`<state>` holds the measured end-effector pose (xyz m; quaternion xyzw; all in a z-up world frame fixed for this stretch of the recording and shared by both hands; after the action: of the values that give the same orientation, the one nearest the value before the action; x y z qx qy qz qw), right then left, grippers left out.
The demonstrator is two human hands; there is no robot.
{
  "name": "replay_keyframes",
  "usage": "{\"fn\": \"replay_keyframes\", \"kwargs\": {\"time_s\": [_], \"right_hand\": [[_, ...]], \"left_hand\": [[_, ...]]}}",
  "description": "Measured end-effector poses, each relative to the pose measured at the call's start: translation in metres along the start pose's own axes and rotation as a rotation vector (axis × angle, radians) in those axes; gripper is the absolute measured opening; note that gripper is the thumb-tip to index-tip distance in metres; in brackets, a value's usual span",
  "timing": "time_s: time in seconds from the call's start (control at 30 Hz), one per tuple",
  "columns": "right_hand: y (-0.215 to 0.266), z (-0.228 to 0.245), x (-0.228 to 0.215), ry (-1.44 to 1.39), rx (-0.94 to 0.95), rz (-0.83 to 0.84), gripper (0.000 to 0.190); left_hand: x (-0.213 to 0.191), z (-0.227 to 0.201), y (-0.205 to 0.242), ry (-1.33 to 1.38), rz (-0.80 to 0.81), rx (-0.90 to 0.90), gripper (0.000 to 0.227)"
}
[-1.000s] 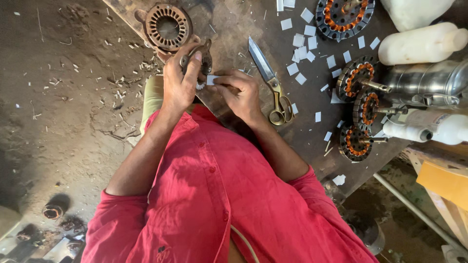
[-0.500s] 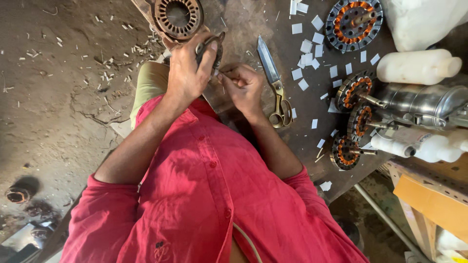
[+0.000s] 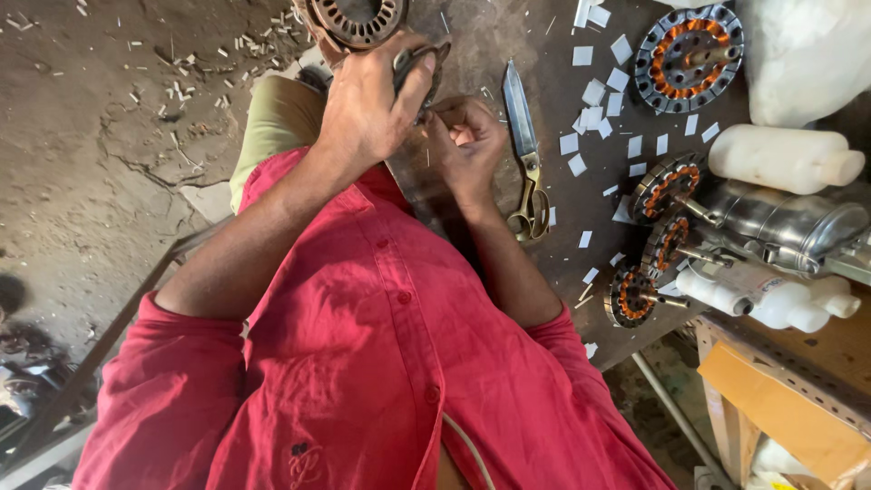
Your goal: The person uses shears to trim small white plastic pieces and inserts them into slots on circular copper stator components. The person repeatedly picks up pieces, trims them, and places them into the stator slots.
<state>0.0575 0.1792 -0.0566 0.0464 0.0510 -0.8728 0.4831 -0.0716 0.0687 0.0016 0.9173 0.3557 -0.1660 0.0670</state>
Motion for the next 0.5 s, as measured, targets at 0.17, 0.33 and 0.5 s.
{"fn": "replay_keyframes", "kwargs": {"time_s": [0.17, 0.33, 0.5], "right_hand": [[0.013, 0.008, 0.002, 0.188, 0.050, -0.095, 0.007], [0.008, 0.036, 0.003, 0.204, -0.093, 0.073, 0.015], [0.012, 0.036, 0.006, 0.450, -0.155, 0.092, 0.015]], "left_hand": [[-0.004, -0.006, 0.003, -0.050, -0.073, 0.059, 0.034], [-0.005, -0.001, 0.003, -0.054, -0.060, 0.031, 0.033], [-0.004, 0.001, 0.005, -0.075, -0.077, 0.017, 0.033]]}}
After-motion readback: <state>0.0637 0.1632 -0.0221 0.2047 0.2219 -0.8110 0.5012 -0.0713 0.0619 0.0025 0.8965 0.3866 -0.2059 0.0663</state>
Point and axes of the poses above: each hand's wrist, its own y-axis away from the middle knuckle, its own x-axis out of the palm, z = x × y, the point moved 10 cm from there along -y, towards the middle knuckle, and after that the axes turned 4 degrees about z, right-handed, at the moved point
